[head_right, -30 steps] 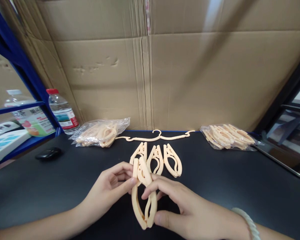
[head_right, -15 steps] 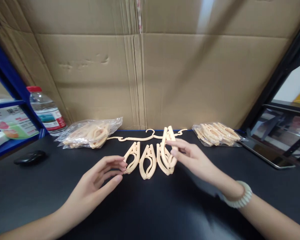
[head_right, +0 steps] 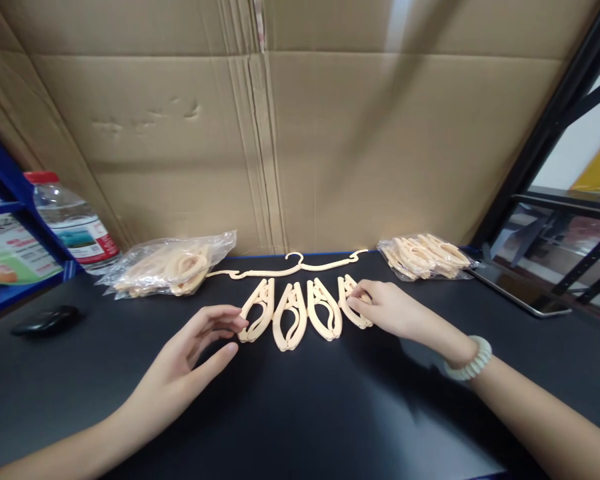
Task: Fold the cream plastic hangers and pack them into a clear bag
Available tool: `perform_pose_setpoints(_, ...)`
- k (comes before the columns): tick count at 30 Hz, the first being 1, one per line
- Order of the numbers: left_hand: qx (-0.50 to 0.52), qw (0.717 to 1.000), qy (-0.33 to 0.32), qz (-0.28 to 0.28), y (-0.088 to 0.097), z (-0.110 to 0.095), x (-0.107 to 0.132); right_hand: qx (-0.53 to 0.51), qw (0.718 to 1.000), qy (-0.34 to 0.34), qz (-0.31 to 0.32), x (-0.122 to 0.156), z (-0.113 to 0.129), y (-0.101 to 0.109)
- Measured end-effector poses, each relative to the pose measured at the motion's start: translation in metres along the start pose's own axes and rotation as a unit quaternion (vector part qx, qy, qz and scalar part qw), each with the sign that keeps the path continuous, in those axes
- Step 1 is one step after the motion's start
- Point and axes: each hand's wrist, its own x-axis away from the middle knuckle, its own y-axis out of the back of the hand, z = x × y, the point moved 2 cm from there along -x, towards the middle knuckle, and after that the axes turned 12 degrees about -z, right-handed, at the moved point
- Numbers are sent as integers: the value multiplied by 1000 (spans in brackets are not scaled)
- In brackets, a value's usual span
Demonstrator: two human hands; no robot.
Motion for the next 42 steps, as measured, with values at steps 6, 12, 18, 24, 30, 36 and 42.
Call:
perform_pose_setpoints(6, -7, 1000, -5, 11, -1, 1, 1, 15, 998, 64, 7, 4, 4, 5)
perform_pose_setpoints(12, -12, 1000, -8, 17, -1, 2, 0, -6, 996, 82, -40, -4, -6, 6)
perform_pose_setpoints(18, -34, 999, -15, 19, -1, 8, 1, -42, 980, 168, -104, -15, -10, -5)
perform_pose_setpoints(24, -29, 999, -23, 23, -2, 8, 0, 30, 960, 228, -159, -61, -58, -23)
perform_pose_setpoints(30, -18, 999, -37, 18, -8, 3, -3, 84, 961, 232, -127, -81, -83, -25)
perform_pose_setpoints(36, -24, 997, -71, -24, -5, 2, 3, 111, 957, 227, -143, -77, -75, -22)
perform_pose_setpoints(42, -21, 995, -95, -26, -2, 1, 8, 99, 955, 230, -161, -71, -69, -16)
